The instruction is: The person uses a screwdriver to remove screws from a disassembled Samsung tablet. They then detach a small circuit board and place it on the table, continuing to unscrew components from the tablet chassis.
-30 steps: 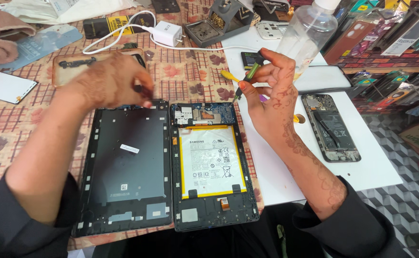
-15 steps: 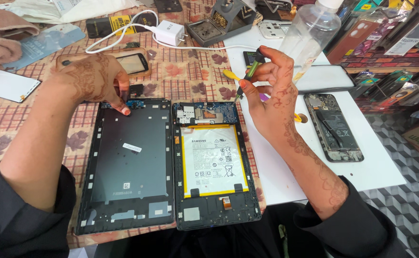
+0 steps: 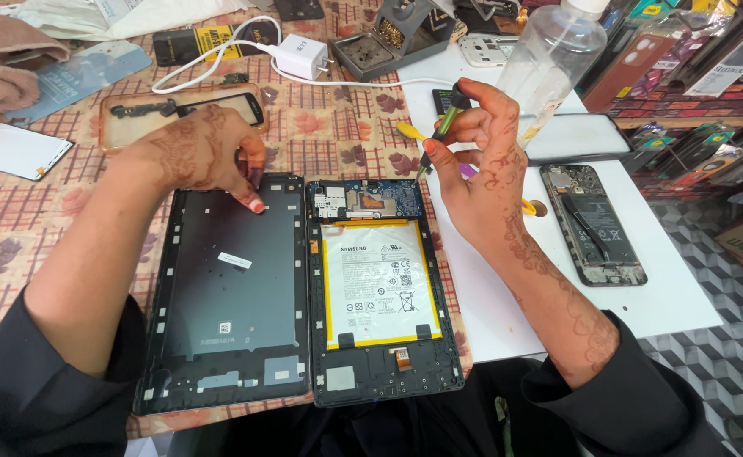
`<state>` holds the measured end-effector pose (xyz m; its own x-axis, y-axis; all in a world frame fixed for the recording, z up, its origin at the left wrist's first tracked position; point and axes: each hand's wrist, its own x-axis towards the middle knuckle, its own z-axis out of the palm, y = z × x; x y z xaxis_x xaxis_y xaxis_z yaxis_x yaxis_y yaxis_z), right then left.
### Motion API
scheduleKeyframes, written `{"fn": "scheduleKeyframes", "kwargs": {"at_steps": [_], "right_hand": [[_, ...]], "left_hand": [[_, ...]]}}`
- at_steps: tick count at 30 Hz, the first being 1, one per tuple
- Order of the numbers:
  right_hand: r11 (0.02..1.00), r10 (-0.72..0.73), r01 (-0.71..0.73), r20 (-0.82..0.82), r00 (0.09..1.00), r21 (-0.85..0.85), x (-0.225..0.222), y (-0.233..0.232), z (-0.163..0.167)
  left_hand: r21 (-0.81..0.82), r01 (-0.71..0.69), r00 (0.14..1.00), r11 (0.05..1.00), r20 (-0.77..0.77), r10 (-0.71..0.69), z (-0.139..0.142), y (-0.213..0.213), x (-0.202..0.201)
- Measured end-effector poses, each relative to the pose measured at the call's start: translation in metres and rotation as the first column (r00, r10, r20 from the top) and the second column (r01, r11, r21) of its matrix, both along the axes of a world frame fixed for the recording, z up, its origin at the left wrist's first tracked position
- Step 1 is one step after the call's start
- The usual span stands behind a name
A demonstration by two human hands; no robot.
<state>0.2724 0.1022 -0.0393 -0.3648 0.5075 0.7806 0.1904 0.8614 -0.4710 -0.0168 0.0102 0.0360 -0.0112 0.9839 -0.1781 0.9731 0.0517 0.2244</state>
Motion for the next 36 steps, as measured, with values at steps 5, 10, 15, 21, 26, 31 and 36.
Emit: {"fn": "scheduleKeyframes", "kwargs": {"at_steps": [5,10,15,21,26,31,36], "right_hand": [[1.0,0.018,-0.018,-0.008,1.0,-0.025,0.001,0.0,0.001],[1.0,0.016,-0.016,-0.004,1.0,-0.02,0.001,0.0,0.0],[0.999,0.028,-0.028,-0.009,1.0,-0.019,0.001,0.0,0.0],[1.0,0.007,-0.007,0.001,1.0,-0.002,0.001,0.0,0.0],[1.0,0.021,-0.021,-0.013,1.0,-0.014,0.0,0.001,-0.001],[0.999,0.02,-0.02,-0.022,1.0,-0.026,0.002,0.002,-0.003],[0.984,0.127,-0.151,-0.215,0.968,-0.097,0.002,-0.001,-0.009]], "left_hand": [[0.08,0.096,0.995,0.992,0.021,-0.098,-0.006,0.002,0.003],[0.072,0.071,0.993,0.995,0.087,-0.077,0.002,-0.002,-0.01],[-0.118,-0.021,0.994,0.993,-0.106,0.008,0.006,-0.005,-0.012],[-0.058,0.063,0.996,0.996,-0.06,-0.066,0.003,-0.003,-0.001],[0.085,0.096,0.995,0.992,-0.011,-0.095,-0.001,-0.001,0.001],[0.187,0.136,0.988,0.973,0.042,-0.146,-0.005,0.001,0.003],[0.04,0.045,0.993,0.998,0.103,-0.049,0.003,-0.004,-0.003]]}}
